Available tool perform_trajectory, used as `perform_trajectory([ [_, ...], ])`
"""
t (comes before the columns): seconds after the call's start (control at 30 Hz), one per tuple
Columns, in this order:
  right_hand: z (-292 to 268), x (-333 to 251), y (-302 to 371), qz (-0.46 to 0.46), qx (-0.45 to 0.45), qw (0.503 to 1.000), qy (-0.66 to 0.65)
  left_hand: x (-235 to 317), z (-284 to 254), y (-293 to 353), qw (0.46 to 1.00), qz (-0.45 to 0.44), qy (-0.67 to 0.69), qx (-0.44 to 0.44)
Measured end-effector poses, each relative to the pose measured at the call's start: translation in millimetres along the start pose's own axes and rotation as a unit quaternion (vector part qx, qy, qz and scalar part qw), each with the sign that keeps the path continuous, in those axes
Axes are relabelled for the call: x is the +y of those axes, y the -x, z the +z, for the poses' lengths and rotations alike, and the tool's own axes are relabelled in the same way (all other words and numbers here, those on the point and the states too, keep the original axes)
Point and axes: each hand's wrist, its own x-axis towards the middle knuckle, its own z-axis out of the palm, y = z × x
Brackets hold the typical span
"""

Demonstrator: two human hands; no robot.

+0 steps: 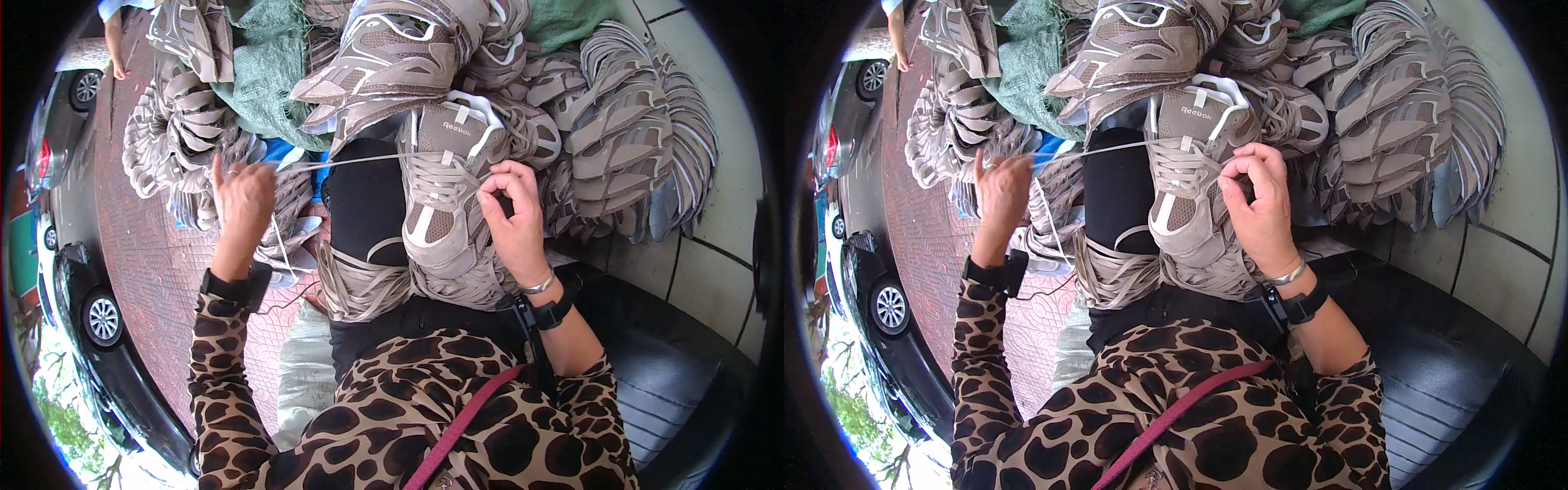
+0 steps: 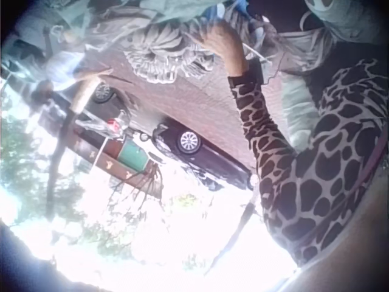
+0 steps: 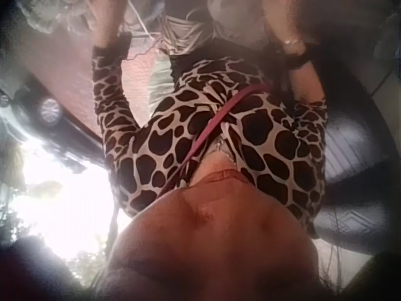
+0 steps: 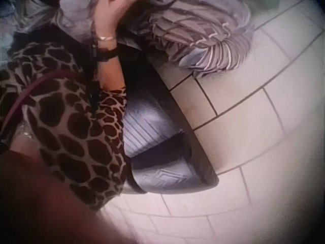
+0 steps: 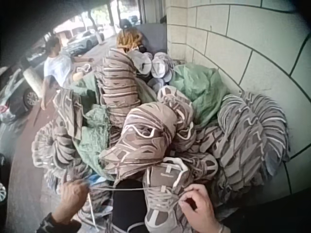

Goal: The person repeatedly threads and ties shoelaces on a single beige sneaker held on their lap. They pull the laces through eyelets, adjust tension, and tie knots, then repeat the process on the same shoe multiple times.

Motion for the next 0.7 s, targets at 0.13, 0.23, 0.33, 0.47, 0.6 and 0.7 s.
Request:
perform_trajectory([
  [0.13, -7, -19, -27, -0.126, 0.023, 0.99, 0.065, 82, -45, -18, 0.968, 0.102, 0.223, 0.063],
  [0.23, -11, -15, -68, -0.199, -0.05, 0.97, 0.13, 132, -47, -45, 0.948, 0.096, 0.296, 0.066],
  [0.33, -18, -8, -90, -0.137, -0.163, 0.964, 0.159, 148, -36, -68, 0.946, 0.058, 0.319, -0.029],
  [0.47, -20, -9, -93, -0.04, -0.231, 0.954, 0.185, 149, -31, -77, 0.939, 0.098, 0.326, 0.049],
  [0.6, -14, -8, -95, -0.025, -0.242, 0.95, 0.197, 161, -27, -75, 0.946, 0.049, 0.305, 0.098],
  [0.7, -19, -9, -99, 0.011, -0.287, 0.94, 0.183, 162, -25, -69, 0.932, 0.023, 0.358, 0.056],
])
